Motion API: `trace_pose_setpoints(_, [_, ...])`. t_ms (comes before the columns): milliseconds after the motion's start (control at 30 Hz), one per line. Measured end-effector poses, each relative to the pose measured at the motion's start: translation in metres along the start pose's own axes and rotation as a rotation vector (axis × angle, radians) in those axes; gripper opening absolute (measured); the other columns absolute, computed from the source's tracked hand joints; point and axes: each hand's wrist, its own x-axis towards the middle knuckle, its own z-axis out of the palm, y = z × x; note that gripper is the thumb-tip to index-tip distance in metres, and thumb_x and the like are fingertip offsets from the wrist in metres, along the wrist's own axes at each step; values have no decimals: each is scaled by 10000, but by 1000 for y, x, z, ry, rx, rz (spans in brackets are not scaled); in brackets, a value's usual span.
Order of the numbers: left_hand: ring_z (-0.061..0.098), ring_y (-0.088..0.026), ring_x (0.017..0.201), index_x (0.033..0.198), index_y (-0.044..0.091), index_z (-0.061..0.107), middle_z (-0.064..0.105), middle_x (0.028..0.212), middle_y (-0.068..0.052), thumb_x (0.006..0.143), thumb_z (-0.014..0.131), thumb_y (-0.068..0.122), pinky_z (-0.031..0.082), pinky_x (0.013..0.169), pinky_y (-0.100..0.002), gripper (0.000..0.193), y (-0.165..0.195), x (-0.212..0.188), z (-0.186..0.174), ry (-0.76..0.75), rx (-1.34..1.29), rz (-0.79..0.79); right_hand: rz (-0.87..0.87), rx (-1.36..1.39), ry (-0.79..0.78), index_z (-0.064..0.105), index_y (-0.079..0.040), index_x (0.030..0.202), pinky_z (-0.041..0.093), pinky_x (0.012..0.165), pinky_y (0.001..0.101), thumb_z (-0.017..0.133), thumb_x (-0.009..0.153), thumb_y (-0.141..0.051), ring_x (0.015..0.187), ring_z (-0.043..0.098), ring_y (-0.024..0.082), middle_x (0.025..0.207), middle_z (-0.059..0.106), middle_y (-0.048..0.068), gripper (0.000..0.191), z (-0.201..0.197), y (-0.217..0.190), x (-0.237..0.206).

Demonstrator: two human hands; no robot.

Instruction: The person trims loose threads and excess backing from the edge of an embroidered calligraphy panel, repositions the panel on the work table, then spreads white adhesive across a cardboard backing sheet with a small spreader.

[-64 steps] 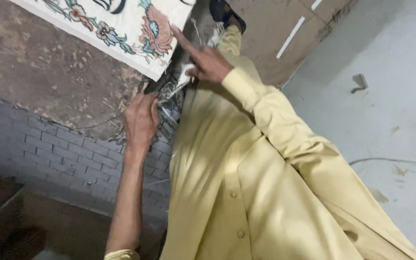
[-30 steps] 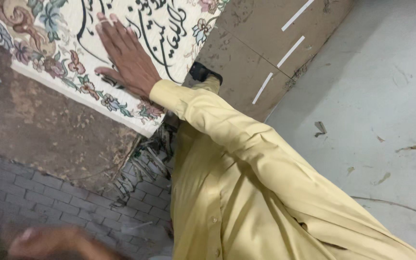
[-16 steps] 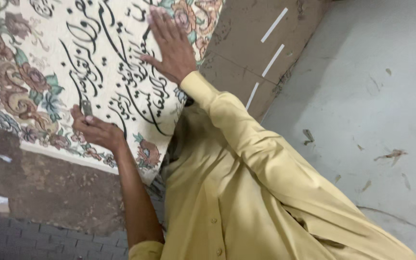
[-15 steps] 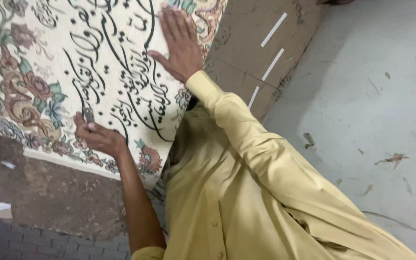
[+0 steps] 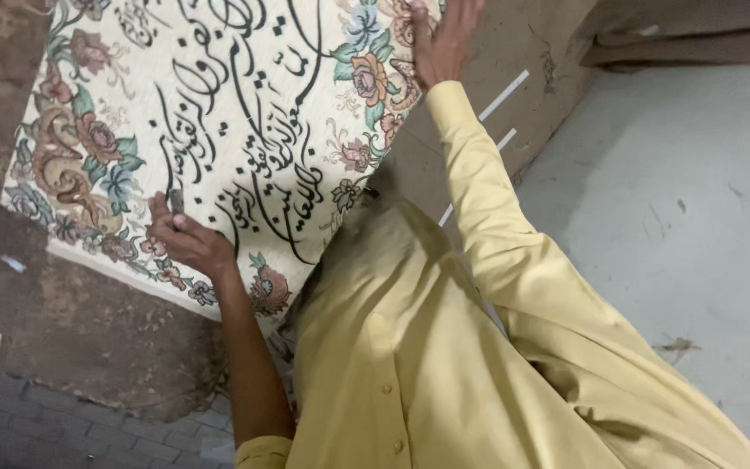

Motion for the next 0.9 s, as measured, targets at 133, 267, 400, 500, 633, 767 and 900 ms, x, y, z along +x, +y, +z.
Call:
trace_pose_setpoints(133, [582,-483,1365,1100,-15,488,655,1372,-286,1172,348,307,459,1159,-524,358,15,5,5,22,-36,55,668,680,80,246,-29,1651,157,1290,503,342,953,-789,1606,142,399,1731,176,219,1036,-4,2,-51])
trace_pose_setpoints(267, [569,-478,1374,1104,-24,473,641,1391,-292,1170,363,289,448,1164,-510,338,22,7,6,46,-73,17,855,1150,-513,504,-58,1250,380,653,381,776,991,-469,755,507,138,906,544,-15,557,-13,-33,-200])
trace_pose_setpoints(400, [594,-459,1342,1114,-23,470,633,1380,-311,1140,369,257,473,1130,-513,298,16,12,6,35,-113,-39,716,1218,-709,649,-33,1103,572,857,316,828,843,31,900,667,136,1021,706,39,322,-8,-45,-257])
trace_pose_setpoints(500, [528,-481,964,1075,9,475,699,1369,-221,1083,381,238,424,842,-546,248,10,22,3,23,-104,-418,716,1363,-816,665,-23,1138,552,833,308,789,819,46,926,687,148,1048,741,40,349,-11,-40,-236])
trace_pose_setpoints(633, [720,-348,1225,1160,36,463,679,1206,-190,1207,387,167,629,988,-449,159,13,44,-14,199,-66,7,477,1434,-944,629,31,1255,547,928,347,790,838,117,1033,670,182,1152,717,74,456,-41,-35,-205])
trace_pose_setpoints(767, [610,-297,874,1184,1,475,647,1145,-206,1174,446,152,496,799,-456,154,28,69,-41,136,51,-83,407,1453,-1023,486,-83,1428,554,969,384,782,717,153,1150,648,203,1260,651,58,805,-86,-18,-148])
trace_pose_setpoints(900, [592,-312,906,1176,9,506,581,1012,-176,1129,475,147,470,838,-475,150,37,73,-62,191,99,-255,282,1301,-1146,402,-59,1520,503,1108,432,768,688,162,1298,587,269,1391,602,102,935,-110,1,-35])
